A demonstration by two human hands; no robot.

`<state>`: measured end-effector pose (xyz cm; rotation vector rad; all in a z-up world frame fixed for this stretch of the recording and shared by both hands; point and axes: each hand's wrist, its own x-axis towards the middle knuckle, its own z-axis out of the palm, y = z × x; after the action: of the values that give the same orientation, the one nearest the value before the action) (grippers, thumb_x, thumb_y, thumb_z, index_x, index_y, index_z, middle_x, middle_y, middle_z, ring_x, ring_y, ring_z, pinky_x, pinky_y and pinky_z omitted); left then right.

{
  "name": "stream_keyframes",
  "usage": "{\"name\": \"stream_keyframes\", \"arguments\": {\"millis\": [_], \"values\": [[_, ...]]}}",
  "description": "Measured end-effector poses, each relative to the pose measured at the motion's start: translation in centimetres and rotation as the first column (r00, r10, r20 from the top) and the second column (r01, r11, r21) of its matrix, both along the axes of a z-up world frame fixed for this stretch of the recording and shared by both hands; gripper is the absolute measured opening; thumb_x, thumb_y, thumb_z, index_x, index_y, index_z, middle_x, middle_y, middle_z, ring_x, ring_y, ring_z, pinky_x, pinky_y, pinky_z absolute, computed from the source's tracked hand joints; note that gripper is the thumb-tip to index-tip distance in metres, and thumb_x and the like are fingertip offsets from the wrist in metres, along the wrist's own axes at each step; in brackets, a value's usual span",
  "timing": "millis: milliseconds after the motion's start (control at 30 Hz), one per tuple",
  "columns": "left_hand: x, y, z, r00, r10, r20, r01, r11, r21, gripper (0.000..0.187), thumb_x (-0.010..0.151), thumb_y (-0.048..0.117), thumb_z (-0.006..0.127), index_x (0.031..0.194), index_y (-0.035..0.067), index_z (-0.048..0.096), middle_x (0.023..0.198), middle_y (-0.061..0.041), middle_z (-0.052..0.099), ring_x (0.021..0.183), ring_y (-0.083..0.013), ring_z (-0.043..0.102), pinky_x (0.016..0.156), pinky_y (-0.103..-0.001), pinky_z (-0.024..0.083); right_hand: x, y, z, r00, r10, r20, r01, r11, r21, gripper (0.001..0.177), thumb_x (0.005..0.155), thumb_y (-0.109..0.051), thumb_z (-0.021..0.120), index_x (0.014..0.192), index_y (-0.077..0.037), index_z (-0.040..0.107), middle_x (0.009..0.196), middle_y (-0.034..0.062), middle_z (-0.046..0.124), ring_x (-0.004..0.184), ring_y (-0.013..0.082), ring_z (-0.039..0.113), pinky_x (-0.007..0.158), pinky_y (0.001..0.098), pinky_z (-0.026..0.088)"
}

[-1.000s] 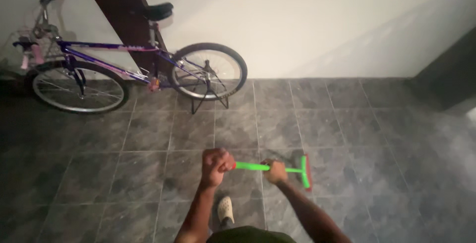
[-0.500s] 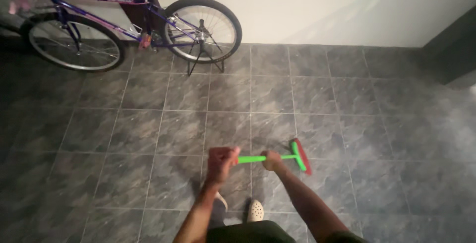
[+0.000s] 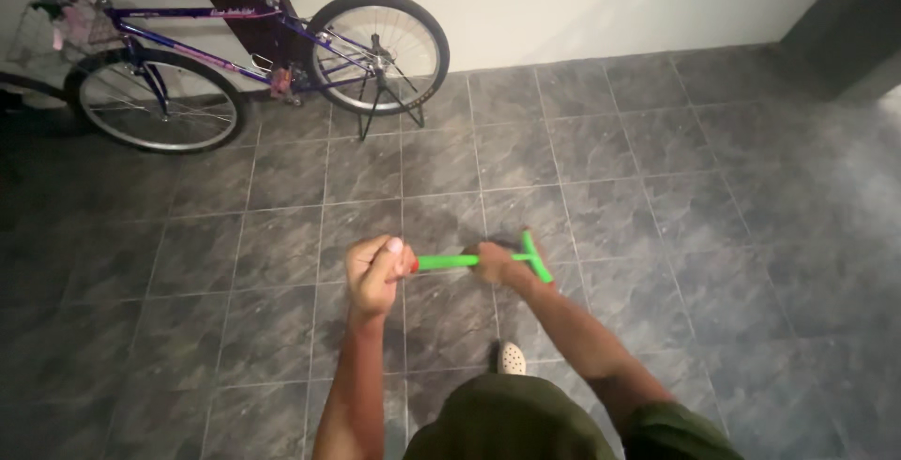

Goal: The person uses a small green squeegee to gather debris on a dark grey tiled floor and pushes the items into a red plastic dustpan.

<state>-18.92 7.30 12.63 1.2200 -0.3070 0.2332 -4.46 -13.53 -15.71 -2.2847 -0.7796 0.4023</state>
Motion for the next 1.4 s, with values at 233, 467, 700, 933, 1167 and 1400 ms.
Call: {"name": "stream_keyframes", "arguments": {"millis": [233,467,700,933,1167,1400], "values": [[-5.9,1.2,-6.7,0.891,0.113,-0.440,-0.146,0.988,-0.042,0.038,0.102,0.024,0.053,0.069,0.007,0.057,0.062,0.000,0.053,0.055,-0.0106,0.045,0.054,-0.028,0.035,-7.3,-5.5,0.9,0.901,-0.429,0.069,0.434,0.893,-0.120,0.052,0.072,-0.014,0.071,0.123,-0.016,0.071,0.111,0.0199,0.074,0.106,0.0394,0.068,0.090,0.0477,0.055],[-15.4,-3.9,-15.8,0.922,0.200,-0.330,-0.057,0.917,0.395,0.056,0.099,0.033,0.066,0.053,0.003,0.056,0.049,0.001,0.050,0.046,-0.0091,0.045,0.044,-0.033,0.034,-17.4,-8.2,-4.3,0.903,-0.412,0.119,0.425,0.821,-0.382,0.046,0.075,-0.028,0.081,0.117,-0.011,0.071,0.109,0.0207,0.071,0.107,0.0415,0.066,0.092,0.0493,0.053],[-25.2,1.7,-13.0,0.884,0.333,-0.329,-0.155,0.872,0.465,0.061,0.098,0.039,0.066,0.049,0.005,0.052,0.044,0.004,0.045,0.043,-0.0063,0.043,0.044,-0.032,0.030,-26.0,0.3,-9.1,0.998,-0.063,0.032,0.070,0.927,-0.368,0.023,0.080,-0.029,0.070,0.102,-0.024,0.078,0.099,0.0121,0.075,0.099,0.0374,0.071,0.085,0.0502,0.057],[-30.1,5.7,-4.3,0.945,0.307,-0.114,-0.228,0.866,0.446,0.053,0.097,0.032,0.065,0.053,0.007,0.050,0.046,0.005,0.043,0.042,-0.0053,0.039,0.041,-0.029,0.027,-29.5,12.0,-3.8,0.989,-0.014,-0.146,0.000,0.996,-0.094,0.045,0.081,-0.026,0.070,0.124,-0.016,0.071,0.126,0.0140,0.070,0.120,0.0342,0.064,0.100,0.0448,0.051],[-34.2,6.6,-0.4,0.998,0.061,-0.032,-0.049,0.954,0.295,0.040,0.098,0.017,0.055,0.060,0.006,0.053,0.055,-0.002,0.054,0.048,-0.0118,0.047,0.047,-0.029,0.035,-33.0,9.6,-1.1,0.974,-0.117,0.193,0.064,0.963,0.260,0.030,0.073,-0.015,0.074,0.102,-0.012,0.078,0.106,0.0100,0.080,0.108,0.0321,0.073,0.105,0.0519,0.040],[-34.1,-2.1,-6.2,0.981,-0.173,-0.092,0.166,0.983,-0.074,0.052,0.108,0.027,0.053,0.060,0.008,0.047,0.055,0.000,0.047,0.051,-0.0127,0.041,0.055,-0.033,0.036,-37.1,-5.8,-0.1,0.928,-0.361,0.086,0.341,0.921,0.191,0.026,0.072,-0.020,0.079,0.094,-0.007,0.078,0.101,0.0173,0.077,0.095,0.0363,0.074,0.081,0.0439,0.059]]}}
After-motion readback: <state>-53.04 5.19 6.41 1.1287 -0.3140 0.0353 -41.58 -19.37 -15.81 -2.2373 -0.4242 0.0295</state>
